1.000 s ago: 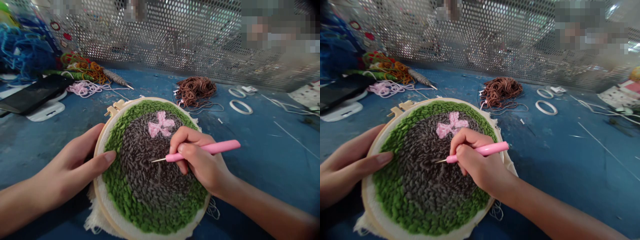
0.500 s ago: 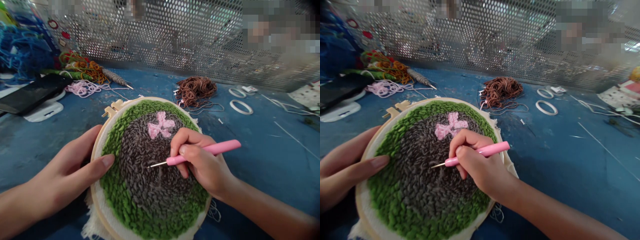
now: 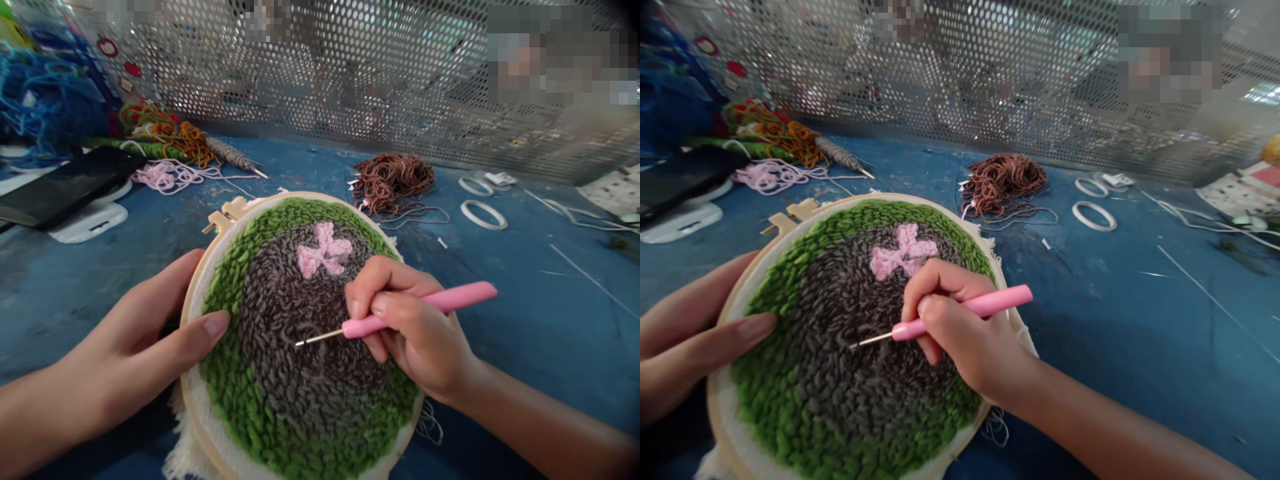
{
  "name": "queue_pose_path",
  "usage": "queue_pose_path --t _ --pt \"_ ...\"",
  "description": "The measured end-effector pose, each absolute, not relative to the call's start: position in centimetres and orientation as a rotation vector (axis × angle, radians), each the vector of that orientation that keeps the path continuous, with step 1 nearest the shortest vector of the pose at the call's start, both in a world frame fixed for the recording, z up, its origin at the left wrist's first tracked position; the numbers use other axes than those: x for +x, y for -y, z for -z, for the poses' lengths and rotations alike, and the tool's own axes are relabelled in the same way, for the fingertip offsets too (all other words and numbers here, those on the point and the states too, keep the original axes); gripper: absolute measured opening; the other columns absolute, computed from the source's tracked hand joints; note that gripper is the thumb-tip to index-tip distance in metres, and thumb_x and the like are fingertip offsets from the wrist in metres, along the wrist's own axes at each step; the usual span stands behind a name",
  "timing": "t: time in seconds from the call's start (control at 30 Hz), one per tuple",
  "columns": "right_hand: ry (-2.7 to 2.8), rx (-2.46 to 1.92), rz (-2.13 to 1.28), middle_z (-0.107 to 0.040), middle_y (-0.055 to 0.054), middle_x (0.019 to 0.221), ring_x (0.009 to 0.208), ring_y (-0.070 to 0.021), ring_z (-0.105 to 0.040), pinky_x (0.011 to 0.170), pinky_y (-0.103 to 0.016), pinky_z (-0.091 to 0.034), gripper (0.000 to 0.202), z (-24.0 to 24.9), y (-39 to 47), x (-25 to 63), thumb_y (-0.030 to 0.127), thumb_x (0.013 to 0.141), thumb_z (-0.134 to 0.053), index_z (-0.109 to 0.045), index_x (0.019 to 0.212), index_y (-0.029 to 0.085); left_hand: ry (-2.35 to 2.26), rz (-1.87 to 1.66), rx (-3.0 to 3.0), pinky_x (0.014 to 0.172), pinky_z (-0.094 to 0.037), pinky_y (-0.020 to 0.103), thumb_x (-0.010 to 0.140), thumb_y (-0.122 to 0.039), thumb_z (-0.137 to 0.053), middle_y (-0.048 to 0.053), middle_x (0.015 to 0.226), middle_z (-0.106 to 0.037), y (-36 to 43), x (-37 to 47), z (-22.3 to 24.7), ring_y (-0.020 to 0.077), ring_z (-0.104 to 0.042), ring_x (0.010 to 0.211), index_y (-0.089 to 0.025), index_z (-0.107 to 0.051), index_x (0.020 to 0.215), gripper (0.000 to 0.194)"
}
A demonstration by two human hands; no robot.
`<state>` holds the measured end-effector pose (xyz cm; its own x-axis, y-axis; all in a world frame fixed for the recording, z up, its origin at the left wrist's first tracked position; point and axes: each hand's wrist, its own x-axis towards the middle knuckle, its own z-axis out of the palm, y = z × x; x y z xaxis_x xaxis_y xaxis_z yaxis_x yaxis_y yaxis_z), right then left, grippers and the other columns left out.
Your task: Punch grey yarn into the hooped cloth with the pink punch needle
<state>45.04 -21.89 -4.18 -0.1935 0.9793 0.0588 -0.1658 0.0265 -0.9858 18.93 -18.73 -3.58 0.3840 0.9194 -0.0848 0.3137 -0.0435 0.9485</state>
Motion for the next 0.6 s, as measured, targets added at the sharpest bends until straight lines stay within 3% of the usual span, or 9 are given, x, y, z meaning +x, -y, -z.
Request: queue_pose_path --t 0.33,0.53,0.6 --pt "1.305 -1.033 -1.323 -0.052 0.007 0.049 0.041 -0.0036 -0.044 0.040 -0.014 -0.030 0.023 3.9 21.7 44.8 0.005 0.081 -0.047 -0.060 0.068 0.019 -1.107 -0.739 1.591 0.077 -0.059 0.020 0.086 -0.053 -0.065 -0.002 0.119 -0.068 18.7 18.8 3.7 0.0213 -0.066 0.101 -0.035 -0.058 0.134 0.052" --pt "1.443 -1.118 -1.248 -0.050 0.008 0.049 0.041 -0.0037 -0.041 0.040 -0.014 -0.031 0.019 3.2 21.9 44.5 0.007 0.080 -0.048 -0.057 0.067 0.018 -1.082 -0.774 1.688 0.062 -0.059 0.020 0.090 -0.051 -0.061 -0.004 0.110 -0.068 19.0 18.7 3.6 0.0166 -0.067 0.079 -0.037 -0.059 0.132 0.044" --pt "1.567 -1.103 -1.145 -0.054 0.007 0.054 0.044 -0.0034 -0.044 0.042 -0.014 -0.034 0.017 2.8 22.1 44.2 0.008 0.079 -0.049 -0.057 0.068 0.018 -1.040 -0.787 1.762 0.058 -0.057 0.019 0.092 -0.047 -0.059 -0.004 0.109 -0.067 19.2 18.2 3.8 0.0173 -0.067 0.080 -0.040 -0.055 0.135 0.044"
